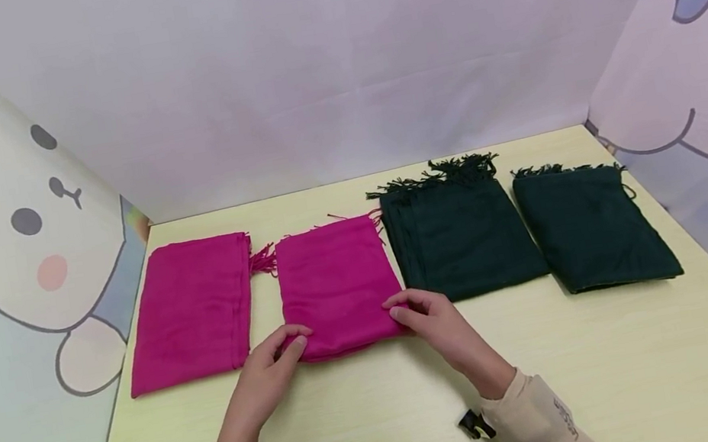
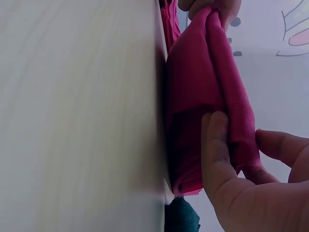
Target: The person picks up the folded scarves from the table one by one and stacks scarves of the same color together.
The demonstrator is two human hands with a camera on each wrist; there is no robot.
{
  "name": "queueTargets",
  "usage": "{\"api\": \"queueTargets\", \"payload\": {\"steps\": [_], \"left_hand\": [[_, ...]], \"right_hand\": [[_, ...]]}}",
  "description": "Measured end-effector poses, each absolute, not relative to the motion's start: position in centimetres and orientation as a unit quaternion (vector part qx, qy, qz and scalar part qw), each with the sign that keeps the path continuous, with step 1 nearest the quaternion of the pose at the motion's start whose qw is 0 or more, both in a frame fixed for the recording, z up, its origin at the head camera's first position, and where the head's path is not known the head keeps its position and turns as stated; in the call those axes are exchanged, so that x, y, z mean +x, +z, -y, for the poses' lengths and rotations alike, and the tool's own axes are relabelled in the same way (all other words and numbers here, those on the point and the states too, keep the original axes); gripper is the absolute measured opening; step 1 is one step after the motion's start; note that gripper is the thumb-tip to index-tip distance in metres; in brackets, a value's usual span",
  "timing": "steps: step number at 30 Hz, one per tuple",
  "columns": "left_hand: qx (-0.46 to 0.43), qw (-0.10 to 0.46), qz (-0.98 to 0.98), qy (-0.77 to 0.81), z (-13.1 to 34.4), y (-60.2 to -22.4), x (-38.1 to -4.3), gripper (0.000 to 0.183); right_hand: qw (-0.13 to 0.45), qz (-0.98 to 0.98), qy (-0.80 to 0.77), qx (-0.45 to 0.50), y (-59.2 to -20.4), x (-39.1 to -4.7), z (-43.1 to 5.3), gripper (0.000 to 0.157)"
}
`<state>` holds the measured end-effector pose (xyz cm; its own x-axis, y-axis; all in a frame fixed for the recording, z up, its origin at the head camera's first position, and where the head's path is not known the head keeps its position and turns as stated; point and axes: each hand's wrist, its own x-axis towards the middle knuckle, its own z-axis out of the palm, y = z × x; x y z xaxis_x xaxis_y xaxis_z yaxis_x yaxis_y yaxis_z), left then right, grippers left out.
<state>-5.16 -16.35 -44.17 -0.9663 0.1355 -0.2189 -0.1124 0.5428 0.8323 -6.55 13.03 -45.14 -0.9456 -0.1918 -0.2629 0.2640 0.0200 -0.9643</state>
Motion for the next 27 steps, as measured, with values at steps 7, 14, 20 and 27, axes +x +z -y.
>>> {"api": "queueTargets", "payload": {"steps": [7,14,20,27], "left_hand": [[-0.001,0.126,-0.876,0.465,16.6,-44.0,-5.3,0.021],[-0.03,0.105,-0.872,0.478,17.4,-43.7,-5.4,0.024],[-0.053,0.07,-0.891,0.445,18.1,-43.9,-5.3,0.025],[-0.064,-0.014,-0.916,0.396,19.7,-43.9,-5.2,0.026]], "right_hand": [[0.131,-0.727,-0.671,0.06,-44.8,-6.4,-13.1,0.021],[0.042,-0.796,-0.602,0.049,-44.4,-6.5,-13.1,0.016],[0.012,-0.807,-0.59,0.016,-43.7,-6.5,-12.7,0.016],[0.04,-0.797,-0.602,-0.01,-43.5,-6.6,-11.7,0.015]]}}
